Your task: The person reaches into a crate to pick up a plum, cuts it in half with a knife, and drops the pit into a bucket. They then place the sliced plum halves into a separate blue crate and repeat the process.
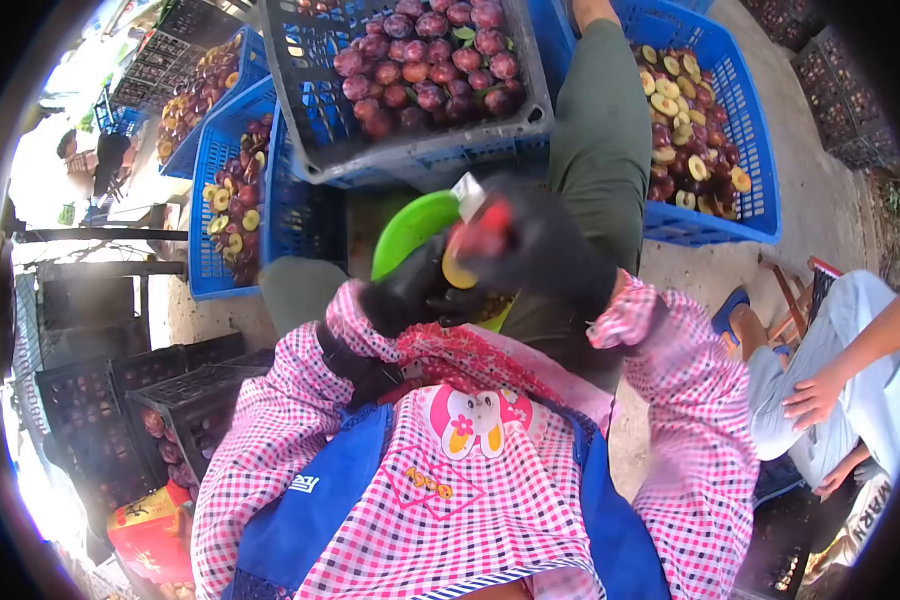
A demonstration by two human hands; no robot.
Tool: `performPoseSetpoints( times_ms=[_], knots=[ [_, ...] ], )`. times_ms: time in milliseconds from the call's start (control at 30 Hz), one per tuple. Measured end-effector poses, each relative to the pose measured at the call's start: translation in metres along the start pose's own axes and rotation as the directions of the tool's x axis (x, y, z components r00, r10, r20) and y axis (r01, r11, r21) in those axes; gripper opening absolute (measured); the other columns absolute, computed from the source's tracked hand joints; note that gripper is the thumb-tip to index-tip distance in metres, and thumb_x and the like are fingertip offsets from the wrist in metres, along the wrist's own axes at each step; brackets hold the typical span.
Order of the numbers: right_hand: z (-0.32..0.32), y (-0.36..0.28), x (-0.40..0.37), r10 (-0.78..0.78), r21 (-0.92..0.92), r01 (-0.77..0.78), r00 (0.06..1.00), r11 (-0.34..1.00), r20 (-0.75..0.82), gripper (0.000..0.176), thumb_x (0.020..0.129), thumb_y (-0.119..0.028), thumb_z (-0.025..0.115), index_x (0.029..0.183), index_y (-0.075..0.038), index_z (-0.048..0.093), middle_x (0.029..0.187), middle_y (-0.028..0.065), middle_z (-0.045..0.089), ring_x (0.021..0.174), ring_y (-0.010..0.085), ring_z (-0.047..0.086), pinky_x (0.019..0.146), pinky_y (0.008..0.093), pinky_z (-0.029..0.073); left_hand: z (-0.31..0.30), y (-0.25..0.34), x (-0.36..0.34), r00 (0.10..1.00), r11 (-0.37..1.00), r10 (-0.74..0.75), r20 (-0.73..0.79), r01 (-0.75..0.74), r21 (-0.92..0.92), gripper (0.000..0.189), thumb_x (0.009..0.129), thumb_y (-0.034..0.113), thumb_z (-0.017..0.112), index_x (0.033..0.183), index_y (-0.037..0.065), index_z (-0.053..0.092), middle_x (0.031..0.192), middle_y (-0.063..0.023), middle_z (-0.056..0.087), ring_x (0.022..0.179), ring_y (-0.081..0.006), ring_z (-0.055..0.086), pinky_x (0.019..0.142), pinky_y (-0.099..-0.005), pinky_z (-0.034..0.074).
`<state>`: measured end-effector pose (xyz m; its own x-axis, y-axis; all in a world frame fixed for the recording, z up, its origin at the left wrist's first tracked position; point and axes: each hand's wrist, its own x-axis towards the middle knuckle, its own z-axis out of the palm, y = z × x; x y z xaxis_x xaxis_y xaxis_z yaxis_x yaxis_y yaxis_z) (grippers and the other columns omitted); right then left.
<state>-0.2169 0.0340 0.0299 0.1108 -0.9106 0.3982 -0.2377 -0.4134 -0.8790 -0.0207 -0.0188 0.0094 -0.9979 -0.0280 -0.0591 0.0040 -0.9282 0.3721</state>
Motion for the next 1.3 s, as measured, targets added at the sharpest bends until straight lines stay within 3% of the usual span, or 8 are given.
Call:
performPoseSetpoints(
  times_ms=[300,433,533,567,633,900,1133,1300],
  knots=[
    [-0.012,-0.036,0.008,0.564,0.559,-0.421,0.819,0.714,-0.104,0.032,0.094,-0.029,0.056,0.115,-0.004,0.055,0.084,-0.0011,0.058,0.065,0.0047,0.052,0.052,0.0197,0.039,0.012,0.003,0.006,0.844,0.943,0.257,-0.471,-0.326,-0.07,0.046,0.102,0.047,0.038,0.117,0.006,0.053,0.095,-0.0092,0.06,0.077,-0.0207,0.06,0.07,-0.0339,0.052],
    [-0.074,0.008,-0.003,0.197,0.217,-0.092,0.824,0.972,-0.531,0.032,0.097,-0.024,0.055,0.12,-0.001,0.055,0.097,0.0097,0.065,0.08,0.0153,0.065,0.067,0.0263,0.052,-0.006,0.056,-0.075,0.269,0.565,0.812,-0.518,-0.585,0.582,0.039,0.099,0.038,0.05,0.118,0.005,0.053,0.103,-0.0127,0.063,0.086,-0.0232,0.064,0.075,-0.0385,0.054],
    [-0.15,-0.023,0.023,-0.082,-0.317,-0.199,0.717,0.927,-0.692,0.038,0.095,-0.036,0.059,0.107,0.0,0.062,0.09,0.0068,0.065,0.079,0.0137,0.062,0.069,0.0248,0.047,0.031,0.116,-0.194,0.172,-0.273,0.954,0.246,0.839,0.471,0.05,0.091,0.027,0.065,0.127,-0.004,0.051,0.108,-0.0191,0.064,0.095,-0.0291,0.063,0.086,-0.0377,0.049],
    [-0.172,-0.02,0.029,-0.086,-0.314,-0.195,0.713,0.929,-0.696,0.038,0.095,-0.036,0.059,0.107,0.0,0.062,0.09,0.0068,0.065,0.079,0.0137,0.062,0.069,0.0248,0.047,0.047,0.137,-0.194,-0.229,0.162,0.97,-0.081,0.358,0.92,0.057,0.093,0.044,0.058,0.122,-0.004,0.056,0.11,-0.0222,0.063,0.1,-0.0322,0.061,0.093,-0.0404,0.045],
    [-0.194,-0.018,0.035,0.057,-0.534,-0.533,0.742,0.656,-0.668,0.04,0.093,-0.038,0.063,0.106,0.0,0.064,0.092,0.0062,0.065,0.081,0.0137,0.06,0.073,0.0281,0.047,0.044,0.172,-0.217,-0.005,-0.057,0.97,0.244,0.967,0.247,0.057,0.094,0.048,0.054,0.121,-0.002,0.059,0.116,-0.0196,0.062,0.108,-0.031,0.058,0.093,-0.0381,0.044],
    [-0.158,-0.006,0.038,0.14,-0.418,-0.512,0.741,0.75,-0.657,0.033,0.092,-0.03,0.065,0.105,0.001,0.063,0.089,0.009,0.065,0.078,0.0135,0.057,0.073,0.0295,0.046,-0.038,0.236,0.01,0.695,-0.345,0.67,-0.26,0.601,0.721,0.05,0.085,0.033,0.07,0.121,-0.001,0.059,0.105,-0.0178,0.067,0.094,-0.0295,0.066,0.081,-0.04,0.052],
    [-0.161,0.007,0.015,0.29,-0.282,-0.53,0.752,0.799,-0.592,0.022,0.093,-0.023,0.062,0.098,-0.001,0.062,0.076,0.0073,0.06,0.065,0.0119,0.048,0.061,0.0288,0.042,-0.163,0.268,0.1,0.798,-0.736,0.253,-0.547,0.526,0.426,0.045,0.09,0.034,0.065,0.119,0.001,0.06,0.107,-0.0132,0.067,0.096,-0.0248,0.066,0.081,-0.0388,0.052],
    [-0.149,0.003,0.013,0.119,-0.415,-0.379,0.84,0.827,-0.53,0.024,0.097,-0.023,0.057,0.105,-0.001,0.062,0.083,0.0059,0.064,0.066,0.0112,0.05,0.062,0.0284,0.043,-0.132,0.271,0.089,0.818,-0.244,0.384,-0.429,0.538,0.807,0.043,0.091,0.035,0.063,0.117,0.002,0.06,0.107,-0.0116,0.067,0.096,-0.0238,0.066,0.081,-0.0384,0.053]
  ],
)
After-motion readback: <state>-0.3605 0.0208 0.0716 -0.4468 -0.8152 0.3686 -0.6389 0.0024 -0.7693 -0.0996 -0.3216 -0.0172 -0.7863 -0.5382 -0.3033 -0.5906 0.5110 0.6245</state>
